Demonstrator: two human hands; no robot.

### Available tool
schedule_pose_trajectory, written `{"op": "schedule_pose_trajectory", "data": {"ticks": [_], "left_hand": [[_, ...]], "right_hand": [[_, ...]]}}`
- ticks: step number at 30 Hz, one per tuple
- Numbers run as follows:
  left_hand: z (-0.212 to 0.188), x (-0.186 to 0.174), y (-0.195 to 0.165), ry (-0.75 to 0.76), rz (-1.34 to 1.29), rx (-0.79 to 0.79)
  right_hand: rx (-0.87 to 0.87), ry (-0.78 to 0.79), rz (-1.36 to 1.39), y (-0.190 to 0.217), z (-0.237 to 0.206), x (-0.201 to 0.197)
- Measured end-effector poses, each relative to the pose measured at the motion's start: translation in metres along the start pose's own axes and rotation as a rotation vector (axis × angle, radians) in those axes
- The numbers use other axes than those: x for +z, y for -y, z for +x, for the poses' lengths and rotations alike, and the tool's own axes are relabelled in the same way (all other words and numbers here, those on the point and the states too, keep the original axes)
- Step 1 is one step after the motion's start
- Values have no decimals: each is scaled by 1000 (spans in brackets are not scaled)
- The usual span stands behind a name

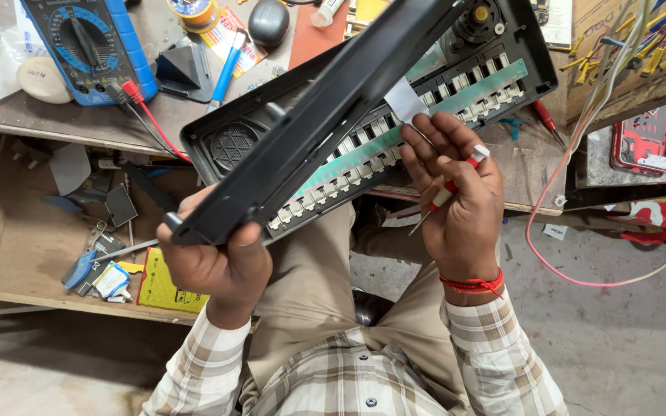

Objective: The person uses a red-handled screwdriver to remove screws from the back of a black electronic device. They then pry open the casing and separate the back cover to reveal the internal circuit board and components.

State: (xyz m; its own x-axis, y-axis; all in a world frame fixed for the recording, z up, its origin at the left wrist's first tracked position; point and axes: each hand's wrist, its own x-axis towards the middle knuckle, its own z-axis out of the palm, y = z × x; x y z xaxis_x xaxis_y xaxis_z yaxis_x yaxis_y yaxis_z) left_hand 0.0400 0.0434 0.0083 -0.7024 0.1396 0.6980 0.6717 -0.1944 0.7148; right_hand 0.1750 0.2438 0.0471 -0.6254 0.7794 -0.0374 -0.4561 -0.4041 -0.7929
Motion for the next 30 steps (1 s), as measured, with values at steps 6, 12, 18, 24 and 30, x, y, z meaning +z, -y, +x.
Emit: {"op": "schedule_pose_trajectory", "data": {"ticks": [6, 12, 18, 24, 30], "left_hand": [[19, 7, -4, 172, -40, 156], [31, 3, -17, 277, 42, 250], [33, 3, -24, 356, 97, 340], [36, 2, -30, 431, 65, 408], [37, 3, -36, 479, 13, 430]], "right_hand": [[-79, 47, 49, 2, 0, 11], [-159, 92, 125, 7, -11, 26], [-295, 100, 131, 3, -23, 42], [-388, 128, 135, 8, -31, 60], [-411, 102, 141, 9, -39, 79]]}}
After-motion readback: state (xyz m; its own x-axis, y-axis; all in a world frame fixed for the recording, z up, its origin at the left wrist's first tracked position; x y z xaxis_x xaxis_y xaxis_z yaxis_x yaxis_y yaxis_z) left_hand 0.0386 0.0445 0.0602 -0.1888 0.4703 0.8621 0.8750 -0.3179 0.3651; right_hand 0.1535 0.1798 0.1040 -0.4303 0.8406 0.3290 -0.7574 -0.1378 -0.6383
